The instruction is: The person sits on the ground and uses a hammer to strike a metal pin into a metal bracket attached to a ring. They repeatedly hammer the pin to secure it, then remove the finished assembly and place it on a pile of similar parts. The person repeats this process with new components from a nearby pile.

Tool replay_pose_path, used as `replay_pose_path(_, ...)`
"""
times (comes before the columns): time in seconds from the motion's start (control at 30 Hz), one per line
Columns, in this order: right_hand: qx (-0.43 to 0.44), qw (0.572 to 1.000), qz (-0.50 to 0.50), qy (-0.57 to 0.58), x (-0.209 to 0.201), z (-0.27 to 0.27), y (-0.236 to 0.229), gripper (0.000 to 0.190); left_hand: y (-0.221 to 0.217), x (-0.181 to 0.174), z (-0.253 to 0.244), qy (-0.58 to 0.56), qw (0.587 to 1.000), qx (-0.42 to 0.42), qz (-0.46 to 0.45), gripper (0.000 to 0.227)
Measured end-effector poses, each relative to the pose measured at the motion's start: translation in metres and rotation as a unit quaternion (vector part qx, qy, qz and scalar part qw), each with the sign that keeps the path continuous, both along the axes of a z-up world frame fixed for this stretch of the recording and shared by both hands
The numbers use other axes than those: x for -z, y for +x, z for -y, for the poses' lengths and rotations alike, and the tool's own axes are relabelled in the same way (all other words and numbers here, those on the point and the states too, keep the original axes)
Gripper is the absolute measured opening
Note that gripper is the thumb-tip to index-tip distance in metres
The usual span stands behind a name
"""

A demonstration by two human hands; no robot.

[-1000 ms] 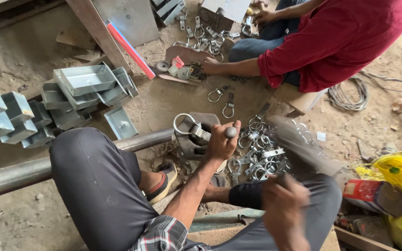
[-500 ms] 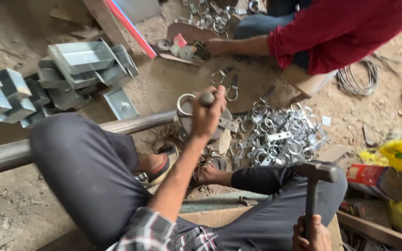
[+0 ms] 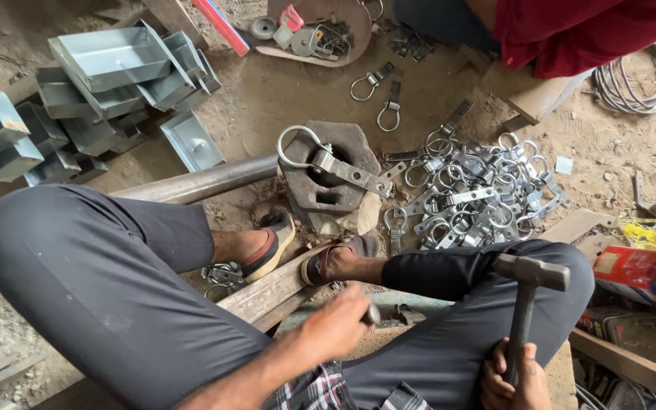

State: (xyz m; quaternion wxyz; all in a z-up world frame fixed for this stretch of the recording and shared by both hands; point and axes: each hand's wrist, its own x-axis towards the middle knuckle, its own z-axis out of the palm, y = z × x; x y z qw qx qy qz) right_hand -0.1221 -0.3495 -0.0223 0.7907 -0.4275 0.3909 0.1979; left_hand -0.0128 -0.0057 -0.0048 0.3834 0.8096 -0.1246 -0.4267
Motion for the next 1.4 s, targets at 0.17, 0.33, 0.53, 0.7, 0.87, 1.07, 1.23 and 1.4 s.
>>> replay_pose_path(0.17,-0.014,1.0,-0.021,-0.006,-0.002,0.001,0.0,0.065,-0.027,0.018,0.009,0.058,0.998,0.038,-0.008,0.063)
replay_pose_path(0.33,-0.017,0.998,-0.05,-0.019,0.009,0.009,-0.001,0.067,-0.034,0.005,0.002,0.078,0.984,0.127,0.092,0.039)
replay_pose_path(0.53,-0.018,0.998,0.008,0.054,0.03,0.022,-0.012,0.071,0.007,-0.031,0.004,0.157,0.942,0.257,0.147,0.041)
replay_pose_path(0.7,-0.007,0.999,-0.004,0.037,0.043,0.029,-0.019,0.072,0.09,-0.052,-0.028,0.137,0.925,0.1,0.34,0.037)
replay_pose_path(0.87,-0.031,0.997,0.045,0.052,0.052,0.037,-0.015,0.066,0.162,-0.058,-0.084,0.263,0.807,0.101,0.519,0.06)
replay_pose_path(1.07,-0.042,0.994,0.085,0.053,0.079,0.054,-0.024,0.066,0.173,-0.048,-0.112,0.15,0.906,0.089,0.385,0.027)
replay_pose_path(1.23,-0.046,0.994,0.061,0.075,0.109,0.076,-0.033,0.068,0.163,-0.047,-0.124,-0.042,0.929,-0.125,0.345,0.02)
replay_pose_path(1.4,-0.059,0.987,0.119,0.096,0.104,0.064,-0.021,0.062,0.134,-0.024,-0.12,-0.079,0.883,-0.463,-0.002,0.029)
